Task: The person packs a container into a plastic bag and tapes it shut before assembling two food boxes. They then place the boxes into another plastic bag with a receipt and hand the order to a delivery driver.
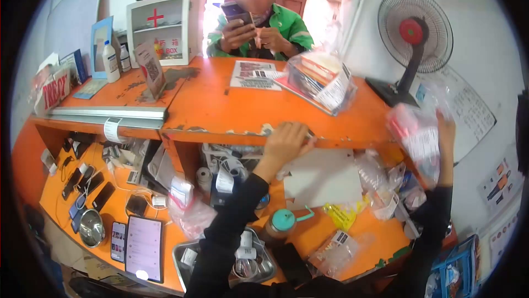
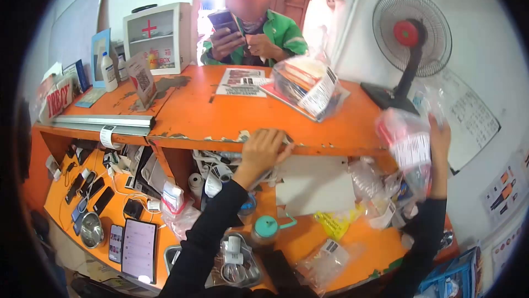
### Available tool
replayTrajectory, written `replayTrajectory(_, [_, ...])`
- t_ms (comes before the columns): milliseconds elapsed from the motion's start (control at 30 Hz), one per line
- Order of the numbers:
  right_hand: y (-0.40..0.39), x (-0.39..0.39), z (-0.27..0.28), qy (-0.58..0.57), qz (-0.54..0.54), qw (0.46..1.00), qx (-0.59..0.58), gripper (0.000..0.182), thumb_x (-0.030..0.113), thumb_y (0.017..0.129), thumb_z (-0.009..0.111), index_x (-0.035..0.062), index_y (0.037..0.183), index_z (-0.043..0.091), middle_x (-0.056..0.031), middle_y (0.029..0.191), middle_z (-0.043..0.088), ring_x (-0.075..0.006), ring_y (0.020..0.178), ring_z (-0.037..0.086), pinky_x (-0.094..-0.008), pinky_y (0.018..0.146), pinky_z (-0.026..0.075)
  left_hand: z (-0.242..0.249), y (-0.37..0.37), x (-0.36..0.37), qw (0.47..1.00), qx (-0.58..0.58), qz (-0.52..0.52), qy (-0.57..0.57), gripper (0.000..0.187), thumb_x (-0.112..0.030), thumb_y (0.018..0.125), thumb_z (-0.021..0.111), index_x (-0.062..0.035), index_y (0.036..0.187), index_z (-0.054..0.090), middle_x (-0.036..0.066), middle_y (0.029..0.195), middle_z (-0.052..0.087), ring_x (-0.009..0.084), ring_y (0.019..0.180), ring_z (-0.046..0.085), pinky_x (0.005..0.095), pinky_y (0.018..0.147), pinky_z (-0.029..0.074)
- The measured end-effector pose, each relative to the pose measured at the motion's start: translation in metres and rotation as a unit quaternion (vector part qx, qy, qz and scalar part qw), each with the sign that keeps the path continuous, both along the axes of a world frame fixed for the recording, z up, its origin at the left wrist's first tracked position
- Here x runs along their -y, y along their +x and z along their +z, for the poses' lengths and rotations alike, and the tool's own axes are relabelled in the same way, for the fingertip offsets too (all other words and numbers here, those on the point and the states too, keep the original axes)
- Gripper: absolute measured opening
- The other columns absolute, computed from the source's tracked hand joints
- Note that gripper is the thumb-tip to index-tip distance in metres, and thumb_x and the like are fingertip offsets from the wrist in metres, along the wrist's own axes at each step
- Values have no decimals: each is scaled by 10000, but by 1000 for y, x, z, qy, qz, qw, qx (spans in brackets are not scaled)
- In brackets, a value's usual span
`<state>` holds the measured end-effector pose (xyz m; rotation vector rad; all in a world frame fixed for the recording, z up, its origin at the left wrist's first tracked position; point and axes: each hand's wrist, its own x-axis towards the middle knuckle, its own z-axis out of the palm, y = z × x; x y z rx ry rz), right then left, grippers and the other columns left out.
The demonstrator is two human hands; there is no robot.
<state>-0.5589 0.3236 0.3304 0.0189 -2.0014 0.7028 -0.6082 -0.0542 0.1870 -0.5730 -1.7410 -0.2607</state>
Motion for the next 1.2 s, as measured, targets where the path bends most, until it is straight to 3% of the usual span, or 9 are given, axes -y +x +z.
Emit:
replayTrajectory(267, [-175,57,47,62,34,997,24,541,416,752,493,-102,907,504,-253,827,542,-339,804,518,-366,723,366,-8,-7,1,999,-48,1,15,262,-332,704,523,-86,639,464,35,618,435,152,590,466,249,561,390])
replayTrajectory(400, [-214,76,16,38,1,996,78,651,428,775,442,-137,1090,368,-311,1113,389,-367,1095,351,-358,907,280,-8,-10,2,997,-70,8,-9,275,-338,721,511,-72,654,496,34,653,490,139,617,495,235,582,404])
replayTrajectory(533, [-273,83,-46,149,25,966,208,615,405,776,444,-60,1163,336,-289,1163,352,-372,1099,338,-375,927,255,-9,-9,1,998,-62,29,-8,281,-345,716,510,-68,669,505,33,670,502,141,628,504,233,603,409])
replayTrajectory(633, [-212,127,-32,135,-47,961,238,618,371,774,460,-21,1212,269,-263,1199,313,-371,1122,295,-378,937,242,-7,-9,1,997,-75,23,-5,284,-351,708,516,-69,679,505,32,685,506,143,626,502,233,599,406])
replayTrajectory(833, [-65,177,-88,214,76,970,-83,526,280,758,522,16,1175,339,-239,1200,308,-374,1130,261,-453,938,187,-11,1,6,997,-4,-72,-16,217,-241,661,566,-64,781,533,42,758,502,176,715,507,283,663,409])
replayTrajectory(1000, [122,172,-160,361,308,849,232,392,175,687,587,64,1050,490,-143,1139,406,-320,1118,312,-464,941,195,-94,50,56,977,95,-175,76,386,-71,601,577,-32,980,518,137,966,454,312,889,450,388,790,360])
replayTrajectory(1067, [160,139,-195,117,338,871,336,357,140,701,581,37,1034,500,-150,1066,467,-302,1038,410,-386,888,306,-133,68,86,948,146,89,269,440,-141,574,635,-52,985,506,155,947,507,343,849,479,390,712,395])
replayTrajectory(1133, [183,114,-211,72,314,872,368,347,113,712,566,21,1037,489,-147,1038,486,-283,1012,440,-352,880,326,-216,37,126,889,151,230,367,464,-210,597,656,-28,994,499,167,878,541,346,798,510,392,670,408])
replayTrajectory(1200, [201,95,-226,29,287,871,398,336,86,722,551,5,1040,479,-143,1010,504,-264,986,471,-319,872,346,-239,37,157,838,441,-16,323,459,-266,606,666,22,933,522,187,809,564,317,767,538,381,658,414])
